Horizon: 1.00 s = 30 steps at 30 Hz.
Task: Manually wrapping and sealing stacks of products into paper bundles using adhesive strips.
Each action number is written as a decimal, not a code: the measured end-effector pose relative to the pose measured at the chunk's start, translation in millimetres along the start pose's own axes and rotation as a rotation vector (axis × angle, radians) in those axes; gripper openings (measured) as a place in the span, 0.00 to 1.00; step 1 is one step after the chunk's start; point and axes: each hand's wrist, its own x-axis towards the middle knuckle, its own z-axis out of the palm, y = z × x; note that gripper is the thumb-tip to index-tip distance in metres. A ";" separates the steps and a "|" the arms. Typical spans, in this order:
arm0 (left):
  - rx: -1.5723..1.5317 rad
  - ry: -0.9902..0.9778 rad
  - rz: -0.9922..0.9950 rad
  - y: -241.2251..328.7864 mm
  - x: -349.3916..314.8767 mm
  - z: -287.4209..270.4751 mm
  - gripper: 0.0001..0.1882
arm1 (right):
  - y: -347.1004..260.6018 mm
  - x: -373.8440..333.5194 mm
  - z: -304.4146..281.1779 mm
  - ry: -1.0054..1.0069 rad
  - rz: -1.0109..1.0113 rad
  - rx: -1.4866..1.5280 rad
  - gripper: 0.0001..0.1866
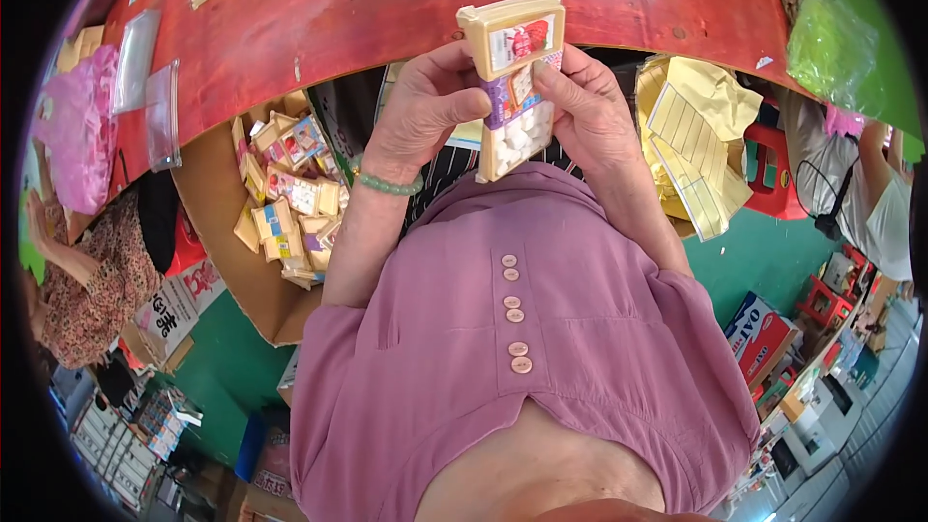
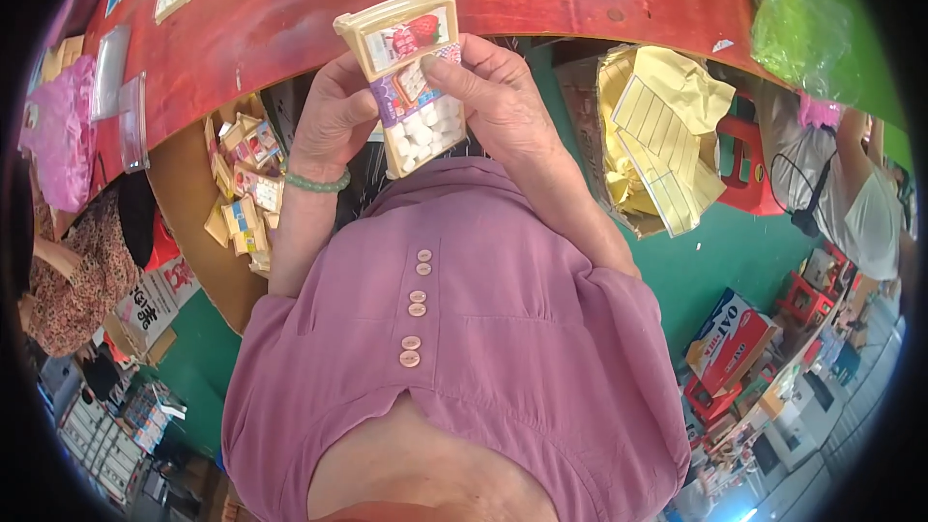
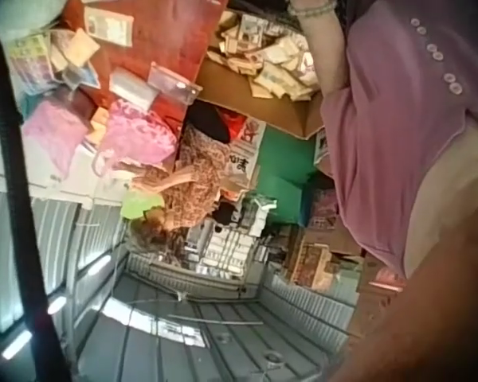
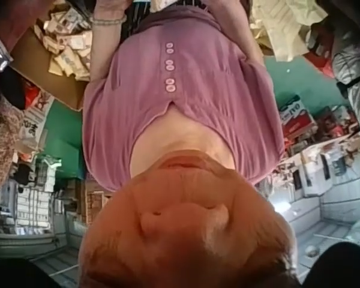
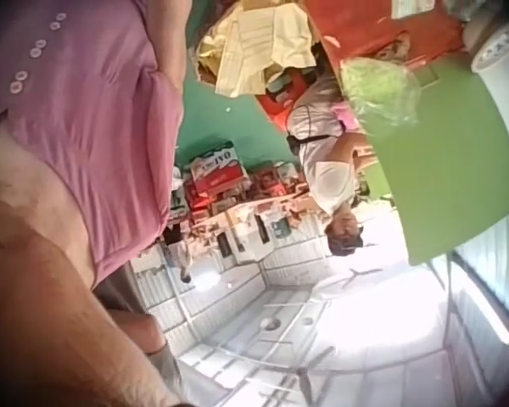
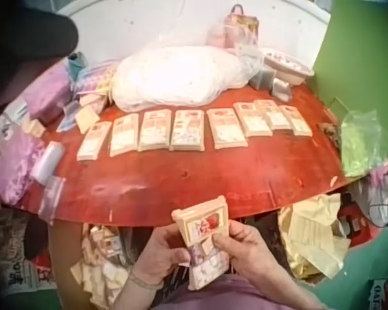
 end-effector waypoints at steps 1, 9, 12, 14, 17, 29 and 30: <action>0.014 -0.014 -0.016 -0.1 -0.2 0.6 0.23 | 1.6 -0.7 -2.1 0.000 -0.009 0.016 0.15; 0.165 -0.010 -0.068 4.5 8.1 4.8 0.46 | -0.1 -3.2 -8.2 -0.053 0.048 0.040 0.16; 0.238 -0.008 -0.060 3.8 10.0 7.5 0.54 | 0.2 -5.5 -9.2 -0.082 0.060 0.012 0.17; 0.304 -0.007 -0.014 -0.4 11.0 14.8 0.56 | -1.1 -8.5 -9.4 -0.111 0.067 -0.031 0.17; 0.345 -0.137 0.000 -7.4 8.5 24.9 0.69 | 1.0 -16.1 -15.0 -0.144 0.082 -0.071 0.17; 0.136 0.143 0.045 -31.6 -39.3 26.9 0.30 | 6.2 -27.3 -17.4 0.001 -0.043 -0.114 0.17; 0.138 0.135 0.042 -28.7 -45.5 28.9 0.30 | 7.2 -26.4 -15.5 0.006 -0.050 -0.113 0.17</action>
